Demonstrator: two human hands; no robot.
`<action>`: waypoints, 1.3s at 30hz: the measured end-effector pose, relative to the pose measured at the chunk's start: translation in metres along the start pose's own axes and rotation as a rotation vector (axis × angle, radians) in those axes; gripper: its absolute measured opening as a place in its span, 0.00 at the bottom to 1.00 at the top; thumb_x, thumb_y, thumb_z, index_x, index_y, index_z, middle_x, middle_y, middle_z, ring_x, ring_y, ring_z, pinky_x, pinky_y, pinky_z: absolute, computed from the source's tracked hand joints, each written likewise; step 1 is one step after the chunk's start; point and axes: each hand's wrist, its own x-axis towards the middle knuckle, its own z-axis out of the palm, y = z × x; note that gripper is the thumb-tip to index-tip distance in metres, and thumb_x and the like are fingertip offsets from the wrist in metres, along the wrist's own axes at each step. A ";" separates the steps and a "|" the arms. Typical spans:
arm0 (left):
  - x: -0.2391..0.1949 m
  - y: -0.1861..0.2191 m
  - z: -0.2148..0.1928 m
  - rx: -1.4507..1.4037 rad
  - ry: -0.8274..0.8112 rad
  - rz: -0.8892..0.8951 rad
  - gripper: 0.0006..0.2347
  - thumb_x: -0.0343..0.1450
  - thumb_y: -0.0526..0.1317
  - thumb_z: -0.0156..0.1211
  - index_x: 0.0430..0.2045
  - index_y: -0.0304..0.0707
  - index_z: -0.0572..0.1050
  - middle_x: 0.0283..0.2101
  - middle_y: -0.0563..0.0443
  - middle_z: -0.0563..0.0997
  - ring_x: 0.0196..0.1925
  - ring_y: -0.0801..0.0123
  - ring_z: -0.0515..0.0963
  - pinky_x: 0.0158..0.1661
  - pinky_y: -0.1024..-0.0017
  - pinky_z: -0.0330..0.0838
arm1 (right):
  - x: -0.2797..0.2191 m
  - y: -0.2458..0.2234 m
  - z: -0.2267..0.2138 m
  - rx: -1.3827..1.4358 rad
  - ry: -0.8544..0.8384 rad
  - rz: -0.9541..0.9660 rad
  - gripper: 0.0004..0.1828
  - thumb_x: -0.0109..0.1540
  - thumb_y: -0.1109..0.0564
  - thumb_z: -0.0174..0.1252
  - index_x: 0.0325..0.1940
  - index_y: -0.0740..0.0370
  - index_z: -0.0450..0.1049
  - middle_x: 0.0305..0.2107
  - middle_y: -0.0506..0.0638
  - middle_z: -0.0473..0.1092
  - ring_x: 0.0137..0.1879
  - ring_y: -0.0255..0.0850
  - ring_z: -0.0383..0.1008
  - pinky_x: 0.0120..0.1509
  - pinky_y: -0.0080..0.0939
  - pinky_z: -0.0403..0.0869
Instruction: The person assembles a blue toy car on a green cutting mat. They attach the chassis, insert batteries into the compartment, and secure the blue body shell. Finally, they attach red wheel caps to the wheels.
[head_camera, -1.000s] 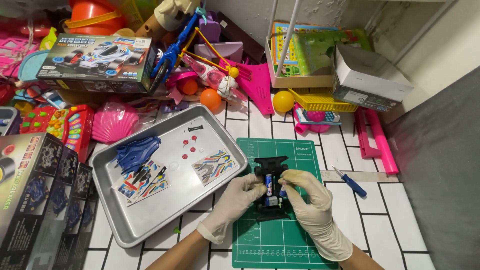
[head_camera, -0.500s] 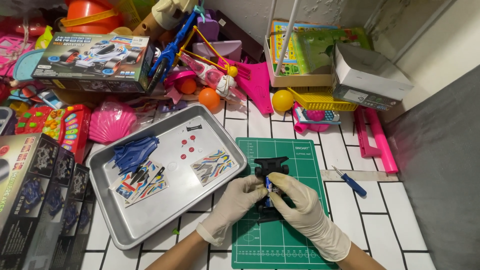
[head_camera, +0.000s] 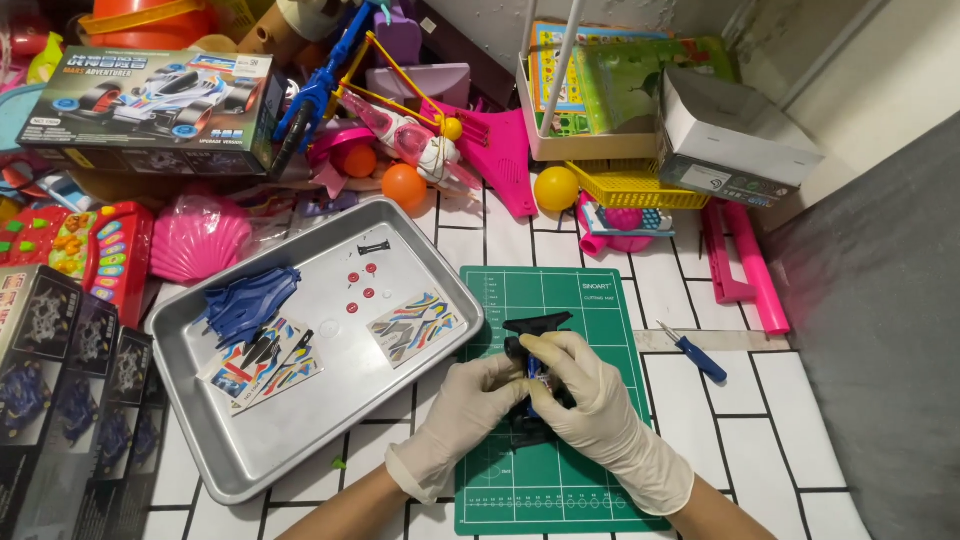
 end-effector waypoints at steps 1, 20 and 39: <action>0.000 0.000 0.000 -0.002 0.001 0.000 0.16 0.69 0.35 0.65 0.51 0.33 0.80 0.49 0.51 0.86 0.52 0.77 0.81 0.55 0.77 0.76 | 0.000 0.000 0.000 0.000 -0.002 0.000 0.25 0.59 0.62 0.59 0.62 0.59 0.72 0.45 0.51 0.71 0.34 0.36 0.73 0.36 0.31 0.76; -0.005 0.015 0.006 0.150 0.043 -0.113 0.11 0.68 0.36 0.63 0.44 0.42 0.84 0.38 0.61 0.87 0.43 0.83 0.81 0.48 0.80 0.74 | -0.009 0.006 0.002 0.065 -0.001 0.135 0.29 0.58 0.61 0.62 0.65 0.61 0.69 0.44 0.50 0.72 0.31 0.33 0.71 0.32 0.28 0.75; -0.004 -0.004 -0.005 0.120 -0.038 0.053 0.12 0.70 0.36 0.61 0.48 0.37 0.81 0.46 0.55 0.87 0.49 0.77 0.82 0.53 0.76 0.76 | -0.004 0.001 -0.007 0.131 -0.045 0.054 0.22 0.59 0.64 0.60 0.58 0.61 0.74 0.38 0.49 0.67 0.34 0.35 0.71 0.36 0.29 0.76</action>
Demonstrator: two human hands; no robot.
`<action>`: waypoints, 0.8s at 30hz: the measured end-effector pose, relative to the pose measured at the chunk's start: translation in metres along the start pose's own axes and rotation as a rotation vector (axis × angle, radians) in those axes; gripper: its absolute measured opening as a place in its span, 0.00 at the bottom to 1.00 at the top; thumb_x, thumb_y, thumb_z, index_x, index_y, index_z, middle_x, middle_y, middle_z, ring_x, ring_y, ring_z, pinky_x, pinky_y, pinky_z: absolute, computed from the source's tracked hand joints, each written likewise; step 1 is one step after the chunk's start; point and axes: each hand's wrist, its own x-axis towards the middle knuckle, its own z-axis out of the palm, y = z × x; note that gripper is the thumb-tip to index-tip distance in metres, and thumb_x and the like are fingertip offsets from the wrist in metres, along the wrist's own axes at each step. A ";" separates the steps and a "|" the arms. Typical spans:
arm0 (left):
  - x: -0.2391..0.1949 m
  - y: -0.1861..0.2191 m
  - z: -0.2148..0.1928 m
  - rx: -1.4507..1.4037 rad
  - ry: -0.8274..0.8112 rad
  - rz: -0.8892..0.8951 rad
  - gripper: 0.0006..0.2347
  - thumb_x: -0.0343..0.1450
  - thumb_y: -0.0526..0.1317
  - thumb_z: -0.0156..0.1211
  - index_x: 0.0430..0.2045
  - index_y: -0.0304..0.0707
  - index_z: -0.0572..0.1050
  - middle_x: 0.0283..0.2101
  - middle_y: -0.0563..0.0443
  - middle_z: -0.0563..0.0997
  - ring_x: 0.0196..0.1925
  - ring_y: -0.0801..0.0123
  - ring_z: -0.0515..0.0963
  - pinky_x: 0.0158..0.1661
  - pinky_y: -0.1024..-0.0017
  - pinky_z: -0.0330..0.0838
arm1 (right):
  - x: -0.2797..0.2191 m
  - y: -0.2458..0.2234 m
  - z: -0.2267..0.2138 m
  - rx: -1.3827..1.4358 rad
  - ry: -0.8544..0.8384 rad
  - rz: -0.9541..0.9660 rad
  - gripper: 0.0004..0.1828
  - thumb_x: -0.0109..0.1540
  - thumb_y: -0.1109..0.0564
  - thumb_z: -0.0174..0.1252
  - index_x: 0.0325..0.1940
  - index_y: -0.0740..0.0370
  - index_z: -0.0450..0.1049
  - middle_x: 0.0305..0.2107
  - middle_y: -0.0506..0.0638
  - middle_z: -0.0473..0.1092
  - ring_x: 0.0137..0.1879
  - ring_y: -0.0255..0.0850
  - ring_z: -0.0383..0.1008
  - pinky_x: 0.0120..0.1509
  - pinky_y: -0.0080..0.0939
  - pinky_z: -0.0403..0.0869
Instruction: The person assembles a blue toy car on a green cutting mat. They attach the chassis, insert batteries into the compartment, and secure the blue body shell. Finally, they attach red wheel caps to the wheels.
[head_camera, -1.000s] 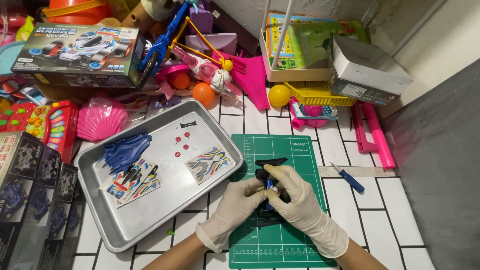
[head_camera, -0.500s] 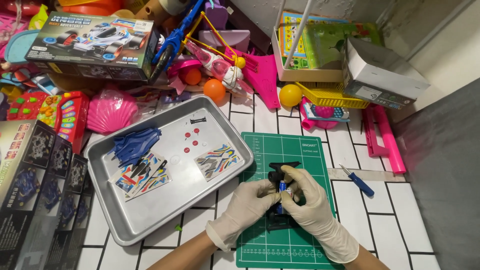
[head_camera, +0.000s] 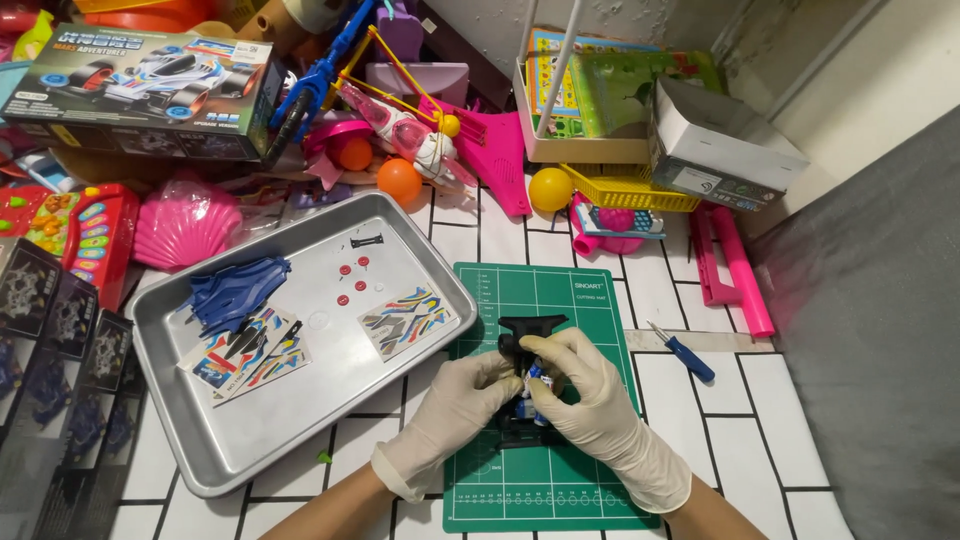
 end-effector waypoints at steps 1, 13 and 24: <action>0.000 -0.003 0.001 -0.001 -0.003 -0.001 0.12 0.70 0.36 0.61 0.48 0.37 0.81 0.46 0.55 0.87 0.49 0.77 0.82 0.53 0.76 0.76 | -0.002 0.003 0.000 -0.002 0.001 0.002 0.22 0.59 0.64 0.60 0.58 0.61 0.74 0.38 0.49 0.67 0.34 0.35 0.71 0.36 0.29 0.76; 0.005 -0.010 -0.001 0.037 0.017 0.036 0.14 0.70 0.39 0.62 0.50 0.37 0.81 0.49 0.53 0.87 0.51 0.77 0.82 0.54 0.77 0.77 | 0.006 -0.013 -0.015 -0.109 0.044 -0.142 0.08 0.59 0.65 0.63 0.43 0.62 0.77 0.42 0.53 0.74 0.46 0.42 0.79 0.50 0.34 0.80; 0.007 -0.030 0.005 0.343 0.210 0.067 0.16 0.66 0.42 0.67 0.48 0.40 0.81 0.45 0.48 0.88 0.47 0.72 0.88 0.51 0.78 0.82 | 0.003 0.024 -0.020 0.344 0.141 0.162 0.09 0.57 0.65 0.68 0.41 0.63 0.79 0.40 0.52 0.75 0.48 0.40 0.78 0.53 0.33 0.81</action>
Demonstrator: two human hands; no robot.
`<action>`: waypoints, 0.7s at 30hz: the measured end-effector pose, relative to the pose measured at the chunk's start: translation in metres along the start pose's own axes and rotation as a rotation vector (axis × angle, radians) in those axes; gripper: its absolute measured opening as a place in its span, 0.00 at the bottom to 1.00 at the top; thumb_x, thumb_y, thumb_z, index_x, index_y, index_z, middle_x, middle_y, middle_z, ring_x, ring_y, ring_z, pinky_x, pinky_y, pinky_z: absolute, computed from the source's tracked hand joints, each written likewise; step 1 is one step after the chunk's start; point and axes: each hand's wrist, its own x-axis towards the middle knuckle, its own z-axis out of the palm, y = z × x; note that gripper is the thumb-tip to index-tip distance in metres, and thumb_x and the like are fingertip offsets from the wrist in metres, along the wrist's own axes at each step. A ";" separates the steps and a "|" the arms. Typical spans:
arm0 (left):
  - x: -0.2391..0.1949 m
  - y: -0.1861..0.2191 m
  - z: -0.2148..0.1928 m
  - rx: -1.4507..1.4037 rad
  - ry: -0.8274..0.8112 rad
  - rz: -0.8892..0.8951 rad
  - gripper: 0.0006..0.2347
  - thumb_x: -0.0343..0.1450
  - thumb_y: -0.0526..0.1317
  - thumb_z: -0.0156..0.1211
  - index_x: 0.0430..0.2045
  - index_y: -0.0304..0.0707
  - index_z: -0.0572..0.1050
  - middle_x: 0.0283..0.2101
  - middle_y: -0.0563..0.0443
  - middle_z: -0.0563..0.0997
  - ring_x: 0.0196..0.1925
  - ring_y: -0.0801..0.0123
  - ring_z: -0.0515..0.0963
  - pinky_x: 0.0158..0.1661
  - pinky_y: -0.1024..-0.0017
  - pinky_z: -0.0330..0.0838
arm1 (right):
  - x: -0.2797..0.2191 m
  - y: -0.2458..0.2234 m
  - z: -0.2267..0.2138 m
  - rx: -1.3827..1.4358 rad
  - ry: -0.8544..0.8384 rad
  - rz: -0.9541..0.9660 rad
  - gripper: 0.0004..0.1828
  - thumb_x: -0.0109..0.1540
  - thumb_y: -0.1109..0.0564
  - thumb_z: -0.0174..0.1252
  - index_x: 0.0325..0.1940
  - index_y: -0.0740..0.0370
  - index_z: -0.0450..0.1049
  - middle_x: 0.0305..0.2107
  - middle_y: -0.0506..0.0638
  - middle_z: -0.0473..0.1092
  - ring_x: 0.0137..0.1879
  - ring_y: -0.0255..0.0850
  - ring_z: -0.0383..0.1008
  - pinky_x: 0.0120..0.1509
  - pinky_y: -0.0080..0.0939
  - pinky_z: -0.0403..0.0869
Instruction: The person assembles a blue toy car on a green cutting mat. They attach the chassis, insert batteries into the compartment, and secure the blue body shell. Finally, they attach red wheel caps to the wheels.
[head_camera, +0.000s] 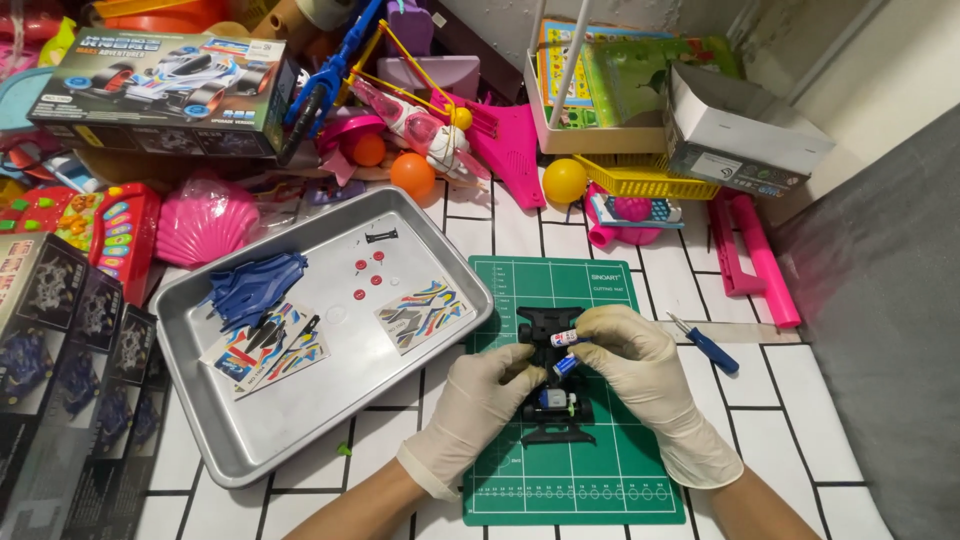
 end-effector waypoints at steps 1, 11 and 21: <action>0.002 0.000 -0.003 0.001 0.006 0.004 0.16 0.66 0.42 0.67 0.48 0.40 0.81 0.45 0.48 0.88 0.47 0.72 0.88 0.51 0.78 0.82 | 0.002 0.000 0.000 0.001 -0.003 -0.006 0.09 0.57 0.65 0.68 0.41 0.63 0.79 0.40 0.52 0.75 0.48 0.40 0.78 0.53 0.33 0.81; -0.002 0.009 -0.010 0.519 0.036 0.214 0.10 0.69 0.47 0.62 0.42 0.53 0.79 0.39 0.57 0.86 0.38 0.61 0.85 0.34 0.62 0.74 | 0.002 0.010 -0.011 0.125 -0.077 0.096 0.13 0.55 0.70 0.68 0.42 0.62 0.81 0.44 0.53 0.74 0.53 0.42 0.77 0.57 0.37 0.81; -0.014 0.031 -0.021 0.676 0.271 0.640 0.20 0.65 0.55 0.72 0.42 0.48 0.74 0.32 0.55 0.75 0.30 0.62 0.78 0.22 0.63 0.67 | -0.004 0.005 -0.002 0.197 -0.035 0.036 0.10 0.55 0.70 0.68 0.39 0.63 0.80 0.42 0.55 0.76 0.50 0.42 0.77 0.55 0.36 0.81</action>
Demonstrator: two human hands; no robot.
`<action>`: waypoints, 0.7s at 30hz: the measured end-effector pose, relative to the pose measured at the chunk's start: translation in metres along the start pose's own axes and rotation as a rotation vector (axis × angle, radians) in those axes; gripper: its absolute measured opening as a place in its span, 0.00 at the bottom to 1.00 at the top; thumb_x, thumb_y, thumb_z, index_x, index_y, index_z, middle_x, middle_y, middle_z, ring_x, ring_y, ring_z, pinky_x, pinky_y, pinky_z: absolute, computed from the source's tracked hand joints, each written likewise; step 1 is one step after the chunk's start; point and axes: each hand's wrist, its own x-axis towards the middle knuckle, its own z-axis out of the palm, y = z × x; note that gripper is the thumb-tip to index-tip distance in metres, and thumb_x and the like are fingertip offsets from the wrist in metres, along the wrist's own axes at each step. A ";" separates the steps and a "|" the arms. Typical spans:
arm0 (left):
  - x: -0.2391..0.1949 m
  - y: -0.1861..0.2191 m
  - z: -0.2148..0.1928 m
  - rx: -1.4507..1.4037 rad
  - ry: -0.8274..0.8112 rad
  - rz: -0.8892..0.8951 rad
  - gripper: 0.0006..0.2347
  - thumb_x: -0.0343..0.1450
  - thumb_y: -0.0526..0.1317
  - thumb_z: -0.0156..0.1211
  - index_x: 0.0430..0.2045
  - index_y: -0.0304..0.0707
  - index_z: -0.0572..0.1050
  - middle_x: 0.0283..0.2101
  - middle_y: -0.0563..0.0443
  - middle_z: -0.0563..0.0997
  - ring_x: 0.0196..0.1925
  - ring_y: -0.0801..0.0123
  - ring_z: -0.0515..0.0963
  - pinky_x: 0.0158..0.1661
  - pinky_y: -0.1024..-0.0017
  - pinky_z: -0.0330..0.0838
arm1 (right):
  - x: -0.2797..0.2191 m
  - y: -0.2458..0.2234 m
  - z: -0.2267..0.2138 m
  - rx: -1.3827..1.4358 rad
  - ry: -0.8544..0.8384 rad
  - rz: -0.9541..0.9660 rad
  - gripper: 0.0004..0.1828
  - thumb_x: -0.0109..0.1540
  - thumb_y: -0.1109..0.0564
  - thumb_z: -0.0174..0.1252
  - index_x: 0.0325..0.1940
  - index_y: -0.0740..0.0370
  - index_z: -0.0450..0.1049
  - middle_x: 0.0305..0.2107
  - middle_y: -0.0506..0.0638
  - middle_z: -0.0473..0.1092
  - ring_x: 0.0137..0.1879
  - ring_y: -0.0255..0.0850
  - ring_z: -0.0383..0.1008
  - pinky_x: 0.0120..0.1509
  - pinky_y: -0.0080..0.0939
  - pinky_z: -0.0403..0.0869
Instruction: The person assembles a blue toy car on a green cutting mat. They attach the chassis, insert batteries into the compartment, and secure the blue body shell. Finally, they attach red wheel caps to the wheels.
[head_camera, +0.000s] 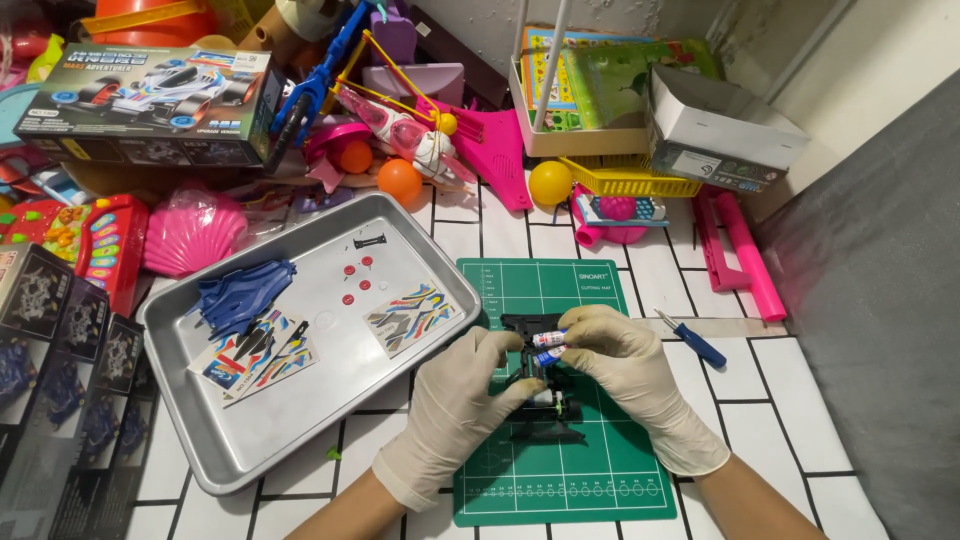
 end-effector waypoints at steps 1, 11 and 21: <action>0.001 0.002 -0.002 0.001 -0.001 -0.003 0.20 0.65 0.55 0.72 0.42 0.48 0.74 0.32 0.55 0.75 0.30 0.62 0.78 0.22 0.63 0.67 | -0.001 0.002 0.000 0.002 -0.002 0.002 0.10 0.55 0.70 0.68 0.39 0.63 0.80 0.42 0.55 0.76 0.50 0.42 0.77 0.55 0.36 0.81; -0.001 0.010 0.016 -0.952 -0.014 -0.375 0.17 0.64 0.33 0.73 0.47 0.33 0.80 0.43 0.43 0.86 0.39 0.69 0.87 0.45 0.77 0.85 | -0.008 -0.001 0.009 -0.061 -0.008 -0.076 0.08 0.54 0.68 0.70 0.35 0.62 0.80 0.41 0.58 0.78 0.51 0.45 0.81 0.56 0.38 0.83; 0.014 0.007 -0.001 -0.981 0.095 -0.550 0.13 0.61 0.28 0.75 0.38 0.36 0.86 0.34 0.45 0.88 0.36 0.75 0.86 0.37 0.78 0.82 | -0.008 -0.012 0.020 -0.047 0.170 -0.113 0.14 0.53 0.71 0.68 0.43 0.72 0.79 0.45 0.66 0.78 0.47 0.51 0.84 0.50 0.48 0.82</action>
